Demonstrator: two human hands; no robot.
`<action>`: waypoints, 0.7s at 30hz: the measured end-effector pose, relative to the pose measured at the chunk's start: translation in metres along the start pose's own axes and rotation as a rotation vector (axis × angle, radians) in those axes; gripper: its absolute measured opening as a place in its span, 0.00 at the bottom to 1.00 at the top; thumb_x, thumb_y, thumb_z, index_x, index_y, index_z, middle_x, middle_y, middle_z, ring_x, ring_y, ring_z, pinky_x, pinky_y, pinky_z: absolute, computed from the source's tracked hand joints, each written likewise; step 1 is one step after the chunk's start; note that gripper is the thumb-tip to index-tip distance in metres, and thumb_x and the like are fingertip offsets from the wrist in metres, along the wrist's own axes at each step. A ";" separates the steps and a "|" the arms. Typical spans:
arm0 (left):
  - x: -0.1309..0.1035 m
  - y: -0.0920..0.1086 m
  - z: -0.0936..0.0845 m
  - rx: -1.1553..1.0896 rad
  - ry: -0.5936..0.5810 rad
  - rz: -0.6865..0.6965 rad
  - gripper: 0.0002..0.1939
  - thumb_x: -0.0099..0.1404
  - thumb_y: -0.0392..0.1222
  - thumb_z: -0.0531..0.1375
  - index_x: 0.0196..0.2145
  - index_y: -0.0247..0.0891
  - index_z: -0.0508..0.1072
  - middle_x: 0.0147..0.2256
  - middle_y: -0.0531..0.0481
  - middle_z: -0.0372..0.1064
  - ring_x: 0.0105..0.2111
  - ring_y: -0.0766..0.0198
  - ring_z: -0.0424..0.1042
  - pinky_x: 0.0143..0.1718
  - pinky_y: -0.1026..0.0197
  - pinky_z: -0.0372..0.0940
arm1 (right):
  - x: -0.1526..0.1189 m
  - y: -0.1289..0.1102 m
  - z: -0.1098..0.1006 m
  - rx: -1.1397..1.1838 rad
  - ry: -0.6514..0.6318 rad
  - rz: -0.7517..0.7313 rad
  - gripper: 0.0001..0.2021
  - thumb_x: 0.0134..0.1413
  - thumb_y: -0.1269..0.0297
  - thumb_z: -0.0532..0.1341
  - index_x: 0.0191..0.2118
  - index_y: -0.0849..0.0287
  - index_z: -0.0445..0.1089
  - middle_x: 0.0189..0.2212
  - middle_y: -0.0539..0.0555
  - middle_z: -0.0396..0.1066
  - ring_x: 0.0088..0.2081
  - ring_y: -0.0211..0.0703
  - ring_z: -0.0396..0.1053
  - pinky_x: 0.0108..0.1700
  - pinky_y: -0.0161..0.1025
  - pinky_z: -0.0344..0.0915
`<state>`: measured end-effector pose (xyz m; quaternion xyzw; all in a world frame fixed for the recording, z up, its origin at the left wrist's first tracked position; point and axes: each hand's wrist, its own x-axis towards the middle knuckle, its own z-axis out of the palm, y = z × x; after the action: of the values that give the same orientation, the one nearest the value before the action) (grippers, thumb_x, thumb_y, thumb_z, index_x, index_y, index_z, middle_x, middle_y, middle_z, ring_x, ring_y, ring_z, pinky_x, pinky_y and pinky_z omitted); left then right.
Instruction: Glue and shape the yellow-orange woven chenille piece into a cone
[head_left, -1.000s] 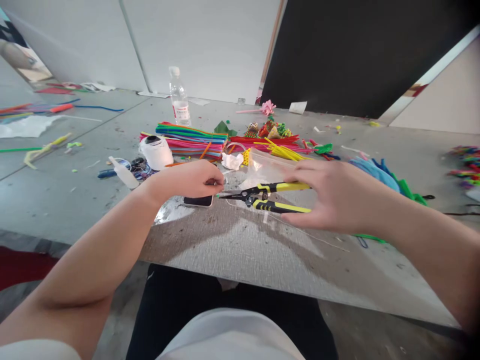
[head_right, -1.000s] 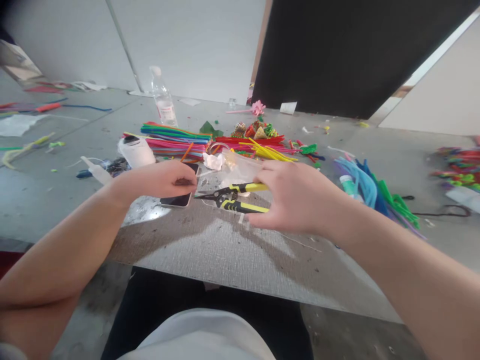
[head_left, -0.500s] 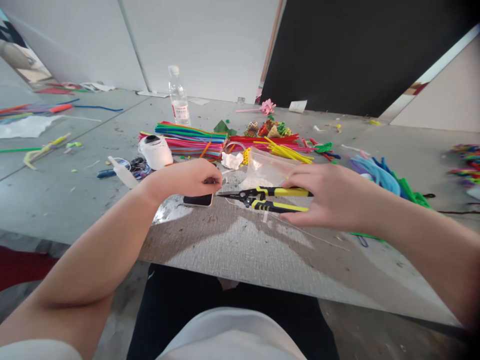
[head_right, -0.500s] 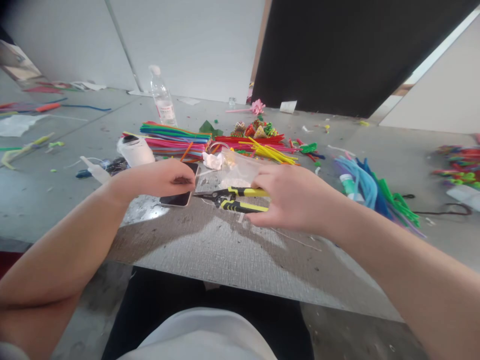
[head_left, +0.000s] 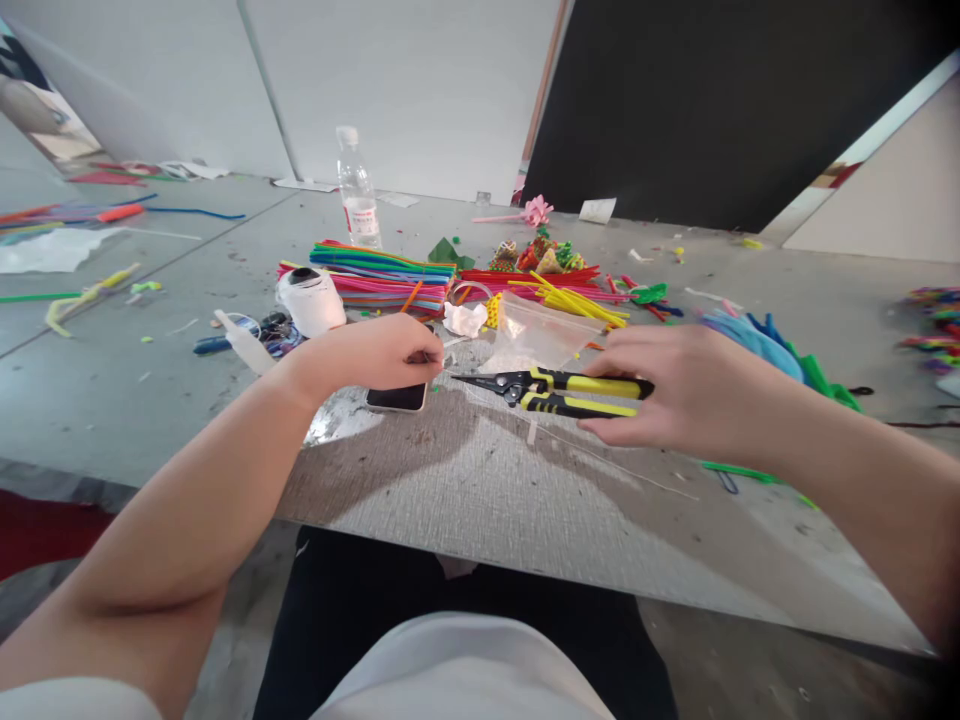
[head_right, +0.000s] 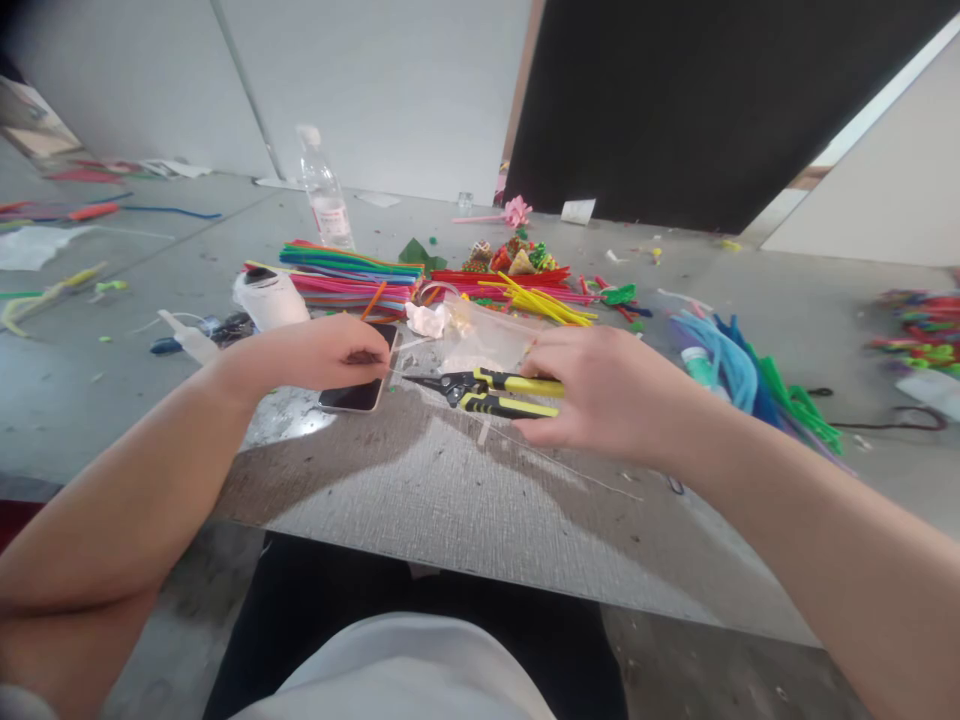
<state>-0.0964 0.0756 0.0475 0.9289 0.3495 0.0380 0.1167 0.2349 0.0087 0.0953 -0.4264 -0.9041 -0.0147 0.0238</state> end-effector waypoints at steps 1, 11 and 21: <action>0.000 0.001 0.000 -0.001 -0.002 -0.002 0.11 0.69 0.42 0.56 0.33 0.39 0.78 0.31 0.51 0.76 0.30 0.63 0.72 0.32 0.61 0.58 | -0.002 0.000 0.001 0.000 0.018 -0.001 0.14 0.52 0.56 0.66 0.40 0.60 0.77 0.36 0.57 0.75 0.38 0.53 0.73 0.40 0.46 0.65; 0.001 0.008 -0.002 -0.028 -0.027 -0.002 0.10 0.68 0.40 0.56 0.31 0.38 0.76 0.30 0.51 0.74 0.29 0.65 0.70 0.33 0.61 0.56 | -0.019 -0.002 0.015 -0.035 0.087 0.024 0.29 0.48 0.48 0.69 0.52 0.62 0.75 0.46 0.63 0.72 0.43 0.60 0.75 0.44 0.53 0.72; -0.005 -0.009 -0.008 0.069 0.080 -0.232 0.11 0.65 0.45 0.56 0.29 0.40 0.74 0.29 0.50 0.74 0.26 0.62 0.67 0.31 0.59 0.55 | -0.042 0.001 0.019 0.001 0.116 0.086 0.28 0.51 0.50 0.68 0.54 0.61 0.70 0.51 0.65 0.71 0.49 0.61 0.74 0.52 0.55 0.71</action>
<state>-0.1069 0.0800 0.0533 0.8833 0.4602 0.0491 0.0742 0.2614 -0.0223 0.0742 -0.4632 -0.8821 -0.0377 0.0772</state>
